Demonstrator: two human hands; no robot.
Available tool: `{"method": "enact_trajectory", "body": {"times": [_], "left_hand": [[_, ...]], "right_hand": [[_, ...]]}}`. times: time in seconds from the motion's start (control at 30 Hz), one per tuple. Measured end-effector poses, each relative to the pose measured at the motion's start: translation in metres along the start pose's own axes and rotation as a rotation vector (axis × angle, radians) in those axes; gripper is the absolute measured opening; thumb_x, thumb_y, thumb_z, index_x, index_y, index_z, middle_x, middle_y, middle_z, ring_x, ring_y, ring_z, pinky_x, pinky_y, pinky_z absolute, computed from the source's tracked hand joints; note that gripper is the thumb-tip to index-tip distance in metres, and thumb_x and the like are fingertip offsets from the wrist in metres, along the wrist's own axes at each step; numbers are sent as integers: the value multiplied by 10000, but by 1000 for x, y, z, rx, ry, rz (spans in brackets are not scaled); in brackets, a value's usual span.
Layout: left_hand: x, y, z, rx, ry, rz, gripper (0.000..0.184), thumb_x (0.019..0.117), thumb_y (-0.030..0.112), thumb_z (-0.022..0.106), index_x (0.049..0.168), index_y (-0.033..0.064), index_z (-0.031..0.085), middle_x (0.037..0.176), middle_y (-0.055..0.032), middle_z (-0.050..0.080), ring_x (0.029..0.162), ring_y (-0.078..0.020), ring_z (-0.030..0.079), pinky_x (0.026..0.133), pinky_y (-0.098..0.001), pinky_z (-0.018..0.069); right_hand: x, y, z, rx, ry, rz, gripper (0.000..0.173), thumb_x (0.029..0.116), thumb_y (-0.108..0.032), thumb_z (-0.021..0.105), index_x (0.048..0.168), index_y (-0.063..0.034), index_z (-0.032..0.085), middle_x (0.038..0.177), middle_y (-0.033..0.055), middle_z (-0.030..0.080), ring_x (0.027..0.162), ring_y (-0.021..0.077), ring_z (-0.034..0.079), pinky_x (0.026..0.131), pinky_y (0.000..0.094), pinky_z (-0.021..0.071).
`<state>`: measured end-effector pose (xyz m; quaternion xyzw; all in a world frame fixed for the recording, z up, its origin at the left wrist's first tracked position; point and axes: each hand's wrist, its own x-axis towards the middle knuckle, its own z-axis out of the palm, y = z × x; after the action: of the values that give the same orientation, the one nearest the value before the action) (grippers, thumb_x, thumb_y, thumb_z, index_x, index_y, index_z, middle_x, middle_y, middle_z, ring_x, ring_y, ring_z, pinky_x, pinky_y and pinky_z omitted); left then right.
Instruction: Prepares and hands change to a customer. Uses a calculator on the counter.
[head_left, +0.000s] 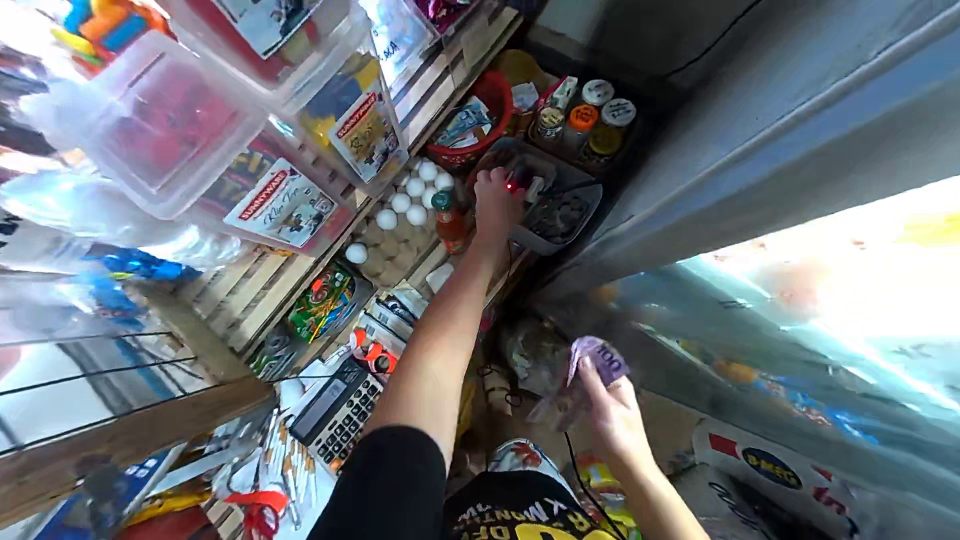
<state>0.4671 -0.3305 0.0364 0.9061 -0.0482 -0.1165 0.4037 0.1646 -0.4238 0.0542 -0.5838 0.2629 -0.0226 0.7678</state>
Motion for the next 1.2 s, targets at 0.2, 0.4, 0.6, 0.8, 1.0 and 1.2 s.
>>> {"method": "enact_trajectory", "body": {"times": [0.2, 0.4, 0.6, 0.8, 1.0, 1.2], "left_hand": [[46, -2, 20, -23, -84, -117, 534, 987, 244, 678, 1377, -69, 493, 1206, -302, 656, 1144, -437, 658, 986, -585, 521], [-39, -7, -14, 128, 7, 37, 474, 988, 253, 671, 1369, -8, 565, 1270, -236, 644, 1151, -406, 652, 959, -612, 532], [-98, -69, 21, 689, -24, -20, 332, 922, 29, 693, 1246, 1, 626, 1153, -243, 669, 1052, -464, 666, 735, -580, 570], [-38, -36, 19, 473, 86, 277, 189, 978, 29, 600, 1112, 19, 734, 1127, -192, 694, 1108, -403, 639, 917, -532, 537], [45, -10, 33, 673, -349, 138, 322, 953, -9, 573, 1221, 84, 725, 1342, -160, 648, 1373, -392, 488, 1135, -588, 367], [60, -10, 41, 508, -319, 109, 281, 961, 100, 645, 1231, 113, 722, 1337, -179, 642, 1287, -410, 572, 1048, -646, 445]], "right_hand": [[-14, 13, -14, 4, 4, 94, 224, 1056, -99, 425, 1114, -24, 628, 850, -3, 738, 772, 81, 715, 769, 247, 613], [1, 9, -20, 71, -12, 214, 215, 1061, -107, 395, 1160, -23, 567, 855, 8, 730, 738, 96, 716, 718, 266, 623], [8, 8, -17, 31, -58, 267, 382, 905, -40, 435, 1286, -12, 442, 901, 25, 691, 710, 117, 706, 645, 296, 624], [10, 16, -23, -57, -144, 103, 521, 902, -4, 594, 1376, -5, 376, 1132, 100, 685, 940, 147, 724, 785, 288, 627], [2, 14, -31, -59, -117, 104, 479, 915, -24, 578, 1355, -6, 390, 1087, 85, 691, 912, 135, 726, 764, 276, 628], [0, 21, -46, -70, -81, 151, 433, 924, -11, 562, 1332, -4, 419, 1084, 92, 693, 906, 138, 725, 758, 272, 624]]}}
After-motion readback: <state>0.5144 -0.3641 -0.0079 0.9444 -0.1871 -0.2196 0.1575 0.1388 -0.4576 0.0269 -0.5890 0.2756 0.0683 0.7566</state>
